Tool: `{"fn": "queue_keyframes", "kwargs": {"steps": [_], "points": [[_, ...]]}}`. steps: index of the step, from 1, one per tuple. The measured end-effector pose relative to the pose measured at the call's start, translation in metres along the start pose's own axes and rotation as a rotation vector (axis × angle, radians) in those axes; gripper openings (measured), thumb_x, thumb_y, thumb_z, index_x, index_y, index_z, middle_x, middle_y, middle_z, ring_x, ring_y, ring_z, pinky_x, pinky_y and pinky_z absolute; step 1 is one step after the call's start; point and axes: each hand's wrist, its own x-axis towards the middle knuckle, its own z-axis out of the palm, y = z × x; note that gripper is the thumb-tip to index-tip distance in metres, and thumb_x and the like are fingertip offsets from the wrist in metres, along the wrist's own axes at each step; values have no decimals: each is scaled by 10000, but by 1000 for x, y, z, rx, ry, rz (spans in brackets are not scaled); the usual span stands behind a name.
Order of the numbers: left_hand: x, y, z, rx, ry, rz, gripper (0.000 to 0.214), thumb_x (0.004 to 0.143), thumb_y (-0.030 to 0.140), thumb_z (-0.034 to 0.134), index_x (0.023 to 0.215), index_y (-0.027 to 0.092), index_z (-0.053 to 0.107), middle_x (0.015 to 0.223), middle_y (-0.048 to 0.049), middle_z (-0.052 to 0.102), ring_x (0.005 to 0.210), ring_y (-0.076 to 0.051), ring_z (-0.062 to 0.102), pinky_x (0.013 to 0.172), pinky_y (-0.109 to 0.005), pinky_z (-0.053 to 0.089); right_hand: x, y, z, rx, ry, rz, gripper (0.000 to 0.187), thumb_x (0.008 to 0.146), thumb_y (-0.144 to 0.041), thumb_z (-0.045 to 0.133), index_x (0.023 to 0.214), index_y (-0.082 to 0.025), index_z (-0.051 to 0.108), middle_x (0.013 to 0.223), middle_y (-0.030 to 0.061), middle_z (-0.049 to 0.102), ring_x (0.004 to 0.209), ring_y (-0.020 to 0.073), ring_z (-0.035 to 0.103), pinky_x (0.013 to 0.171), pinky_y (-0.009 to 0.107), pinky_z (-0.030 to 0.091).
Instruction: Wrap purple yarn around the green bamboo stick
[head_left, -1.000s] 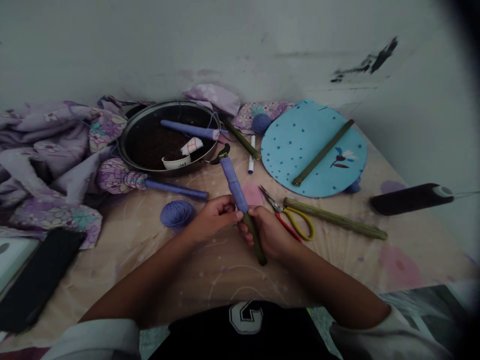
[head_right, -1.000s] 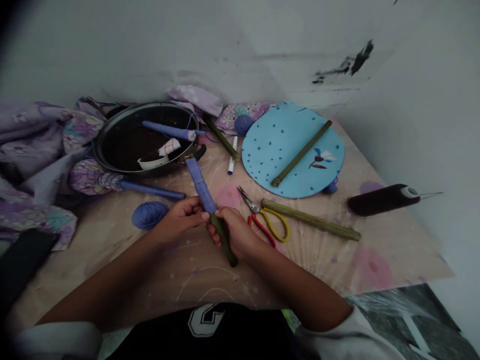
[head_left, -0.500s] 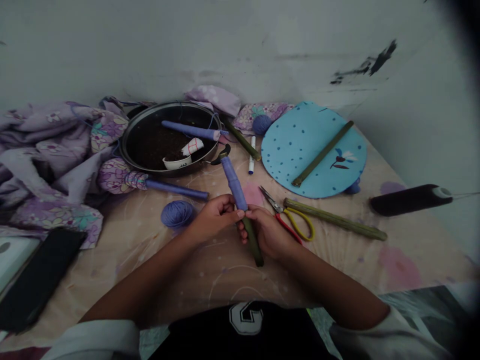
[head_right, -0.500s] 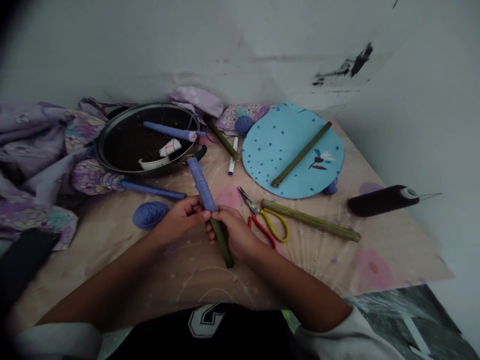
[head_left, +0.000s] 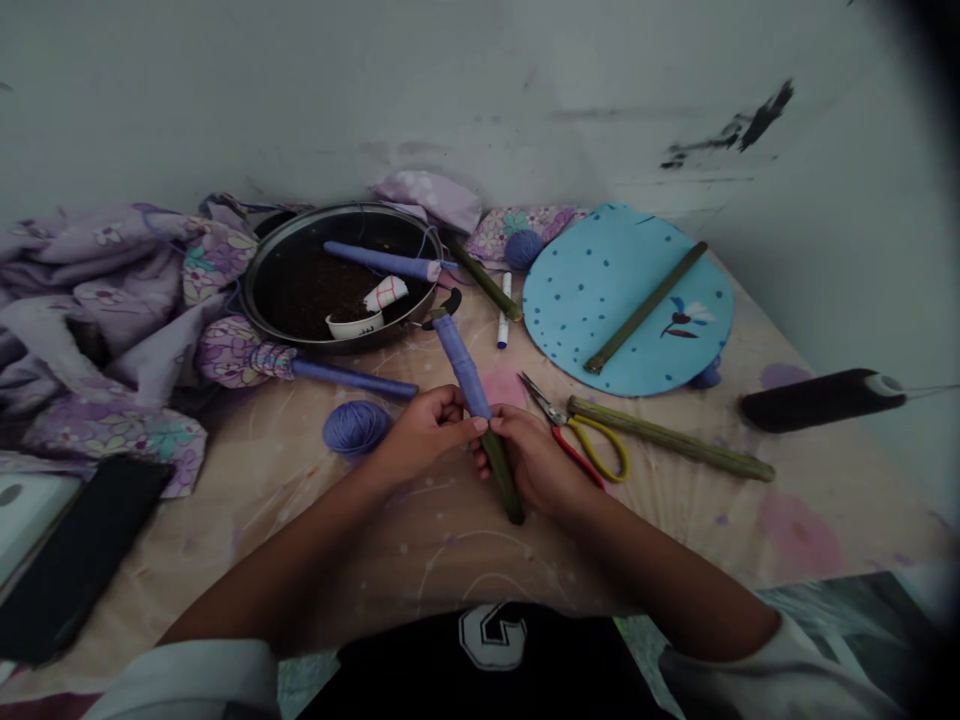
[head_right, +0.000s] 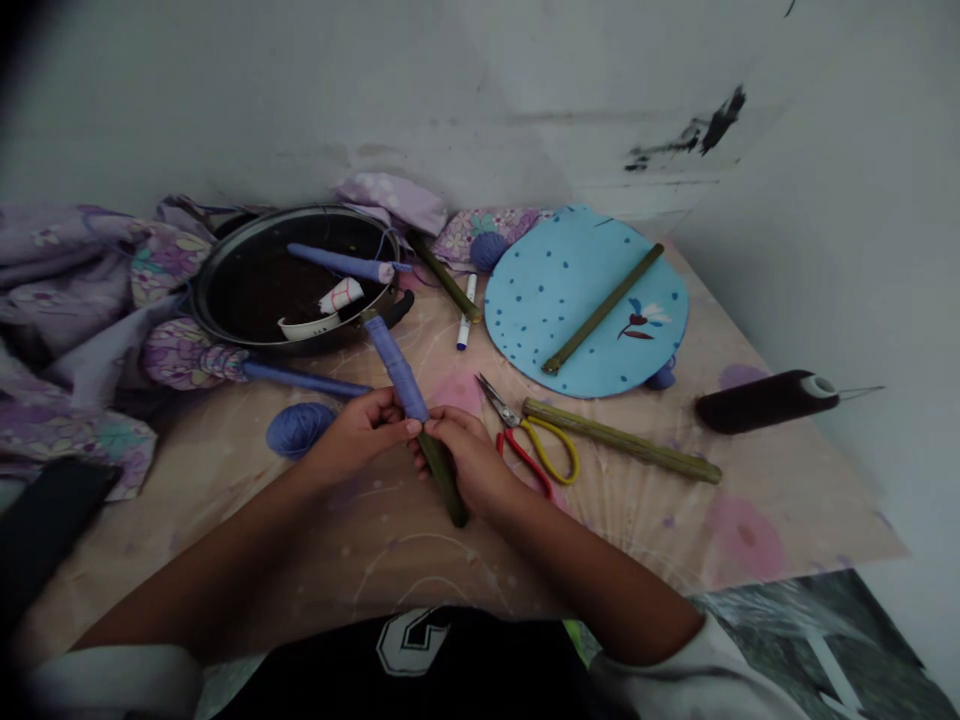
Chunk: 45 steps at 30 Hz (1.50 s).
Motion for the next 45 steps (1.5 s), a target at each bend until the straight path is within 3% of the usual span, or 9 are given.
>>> {"fn": "queue_keyframes", "kwargs": {"steps": [4,12,17,22,27,35,40,45], "points": [[-1,-1,1,-23,-28,-29,242,703,293,695,814,132,552,634,2,630,572,-115,602,547,-227,464,0,-1,-1,21,-8,24,151,625,-252,604,746,-169,566,623,2,597,516,123,540,447,229,433],[-6,-1,5,-170,-247,-30,278,779,315,635,950,120,534,672,-28,660,594,-159,661,590,-278,523,-2,-1,-2,67,-75,157,202,667,-354,477,646,-169,556,488,-5,519,399,101,437,389,218,354],[-4,-1,3,-113,-190,13,245,780,326,634,881,132,524,617,10,613,544,-127,627,540,-243,496,-1,1,-3,54,-99,84,184,674,-338,521,714,-166,574,558,9,573,463,119,520,420,221,419],[-2,-1,1,-2,-71,65,241,734,311,675,831,135,542,618,20,604,548,-90,577,521,-198,430,0,3,-1,-13,20,-67,175,652,-276,612,792,-181,566,625,-4,603,512,136,562,391,223,448],[-3,-2,2,18,-94,60,250,749,331,659,844,130,545,664,-8,626,599,-114,597,562,-229,442,-2,1,-1,-30,58,-52,120,660,-272,564,726,-173,558,564,-5,594,451,116,538,391,208,424],[-3,-3,5,-65,-166,69,226,785,314,628,860,136,512,641,-4,630,586,-118,610,573,-237,447,-2,0,-2,-34,14,-1,188,695,-316,472,661,-158,568,492,7,563,377,101,485,367,200,366],[-2,-4,1,45,-94,64,230,775,339,622,825,137,524,646,6,596,583,-104,573,551,-225,415,-1,0,-1,32,7,-13,147,674,-306,548,730,-171,565,588,-5,591,453,113,535,383,204,422],[-2,-5,-1,124,-58,78,235,780,362,598,836,150,513,662,6,572,600,-106,538,553,-230,394,-3,2,0,-5,3,-47,221,705,-377,645,747,-178,559,577,-21,573,467,107,536,372,191,435]]}}
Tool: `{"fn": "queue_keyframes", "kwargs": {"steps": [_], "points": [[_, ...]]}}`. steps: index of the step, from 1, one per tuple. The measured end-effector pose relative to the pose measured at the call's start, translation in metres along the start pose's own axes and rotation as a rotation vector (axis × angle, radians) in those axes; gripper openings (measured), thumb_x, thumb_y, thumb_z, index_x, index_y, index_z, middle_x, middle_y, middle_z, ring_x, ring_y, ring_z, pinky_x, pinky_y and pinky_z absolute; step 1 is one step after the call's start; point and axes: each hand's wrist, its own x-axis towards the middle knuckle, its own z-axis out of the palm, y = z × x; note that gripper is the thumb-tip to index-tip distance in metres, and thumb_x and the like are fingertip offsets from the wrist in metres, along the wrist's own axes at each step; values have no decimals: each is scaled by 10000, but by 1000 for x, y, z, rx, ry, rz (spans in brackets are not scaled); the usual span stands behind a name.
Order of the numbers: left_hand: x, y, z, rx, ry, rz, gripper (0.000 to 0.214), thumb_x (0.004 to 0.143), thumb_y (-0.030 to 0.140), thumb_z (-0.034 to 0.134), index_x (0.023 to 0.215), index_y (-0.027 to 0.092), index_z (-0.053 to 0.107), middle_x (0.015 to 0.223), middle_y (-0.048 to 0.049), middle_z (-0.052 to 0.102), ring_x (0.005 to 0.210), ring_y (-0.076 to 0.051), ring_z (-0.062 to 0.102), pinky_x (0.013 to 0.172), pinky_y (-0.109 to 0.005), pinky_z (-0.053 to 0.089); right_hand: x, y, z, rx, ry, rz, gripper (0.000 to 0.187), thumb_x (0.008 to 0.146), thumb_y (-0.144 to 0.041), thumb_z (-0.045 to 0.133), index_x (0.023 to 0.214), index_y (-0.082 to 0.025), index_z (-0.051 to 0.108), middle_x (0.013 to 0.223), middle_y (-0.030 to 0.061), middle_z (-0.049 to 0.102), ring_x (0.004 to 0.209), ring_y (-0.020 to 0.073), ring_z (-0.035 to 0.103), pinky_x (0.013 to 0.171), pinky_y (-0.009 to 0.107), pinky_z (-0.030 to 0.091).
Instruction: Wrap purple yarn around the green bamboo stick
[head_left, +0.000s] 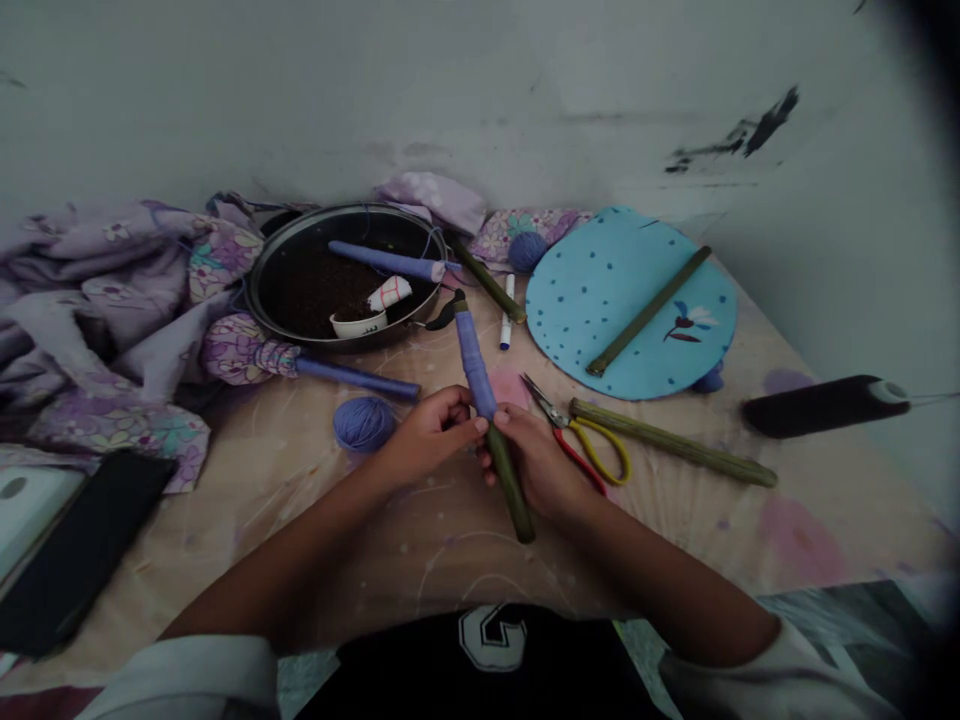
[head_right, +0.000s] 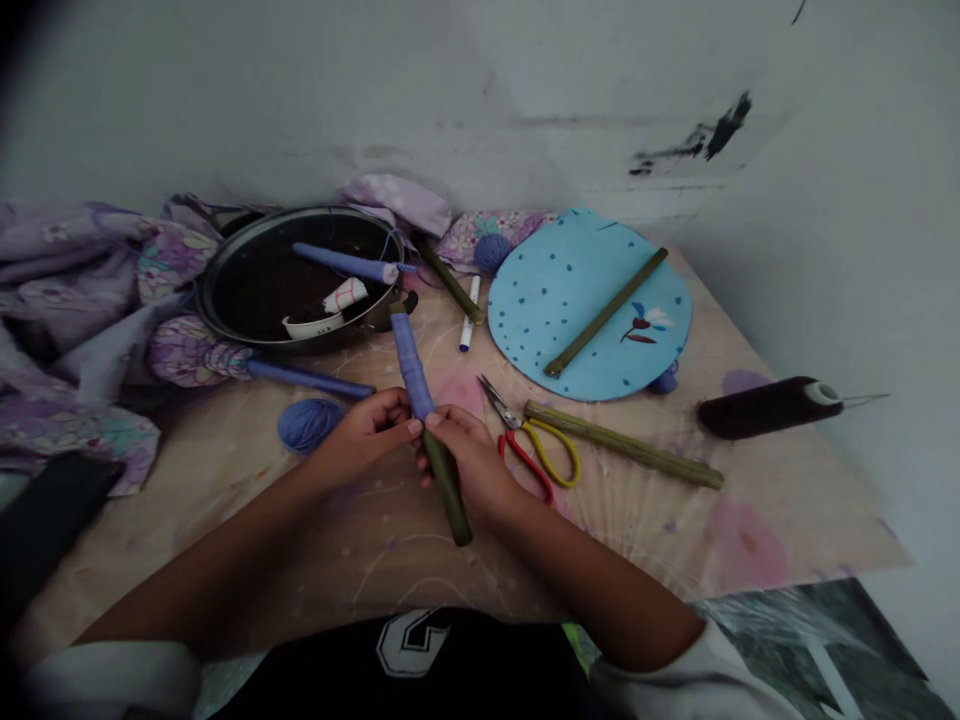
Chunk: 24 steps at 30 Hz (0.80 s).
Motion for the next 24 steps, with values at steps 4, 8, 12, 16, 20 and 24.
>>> {"fn": "queue_keyframes", "kwargs": {"steps": [4,8,12,16,20,24], "points": [[-2,9,-1,131,15,61,261,781,355,586,937,150,539,617,44,472,556,-83,441,509,-209,330,-3,-3,0,-6,11,-78,223,745,-382,655,758,-182,557,577,-32,569,421,81,498,349,169,394],[-7,25,-10,340,40,108,216,787,319,566,931,158,567,582,68,379,519,-69,357,485,-199,281,-9,-26,-3,108,1,-269,227,769,-406,611,807,-184,579,600,-33,537,436,70,459,342,160,353],[-13,37,-28,549,94,109,152,801,304,538,825,160,582,622,35,486,571,-86,433,531,-211,337,-19,-67,-12,218,51,-434,231,727,-396,621,756,-171,575,581,-52,439,421,41,369,327,131,304],[-21,48,-47,615,206,61,187,813,333,516,846,162,586,661,15,548,581,-98,471,518,-211,359,-32,-102,-30,416,76,-517,182,699,-307,619,790,-177,531,577,-68,440,412,25,368,309,100,297],[-27,59,-58,801,245,67,185,809,325,501,837,170,599,643,21,548,563,-102,468,519,-217,352,-46,-121,-53,562,76,-583,176,704,-250,548,849,-170,488,575,-43,470,392,53,432,294,134,319],[-29,62,-65,975,307,61,225,823,350,471,872,174,602,648,17,564,575,-116,483,545,-229,354,-61,-131,-70,763,129,-605,179,769,-290,454,917,-197,490,562,-26,471,380,104,446,276,185,354]]}}
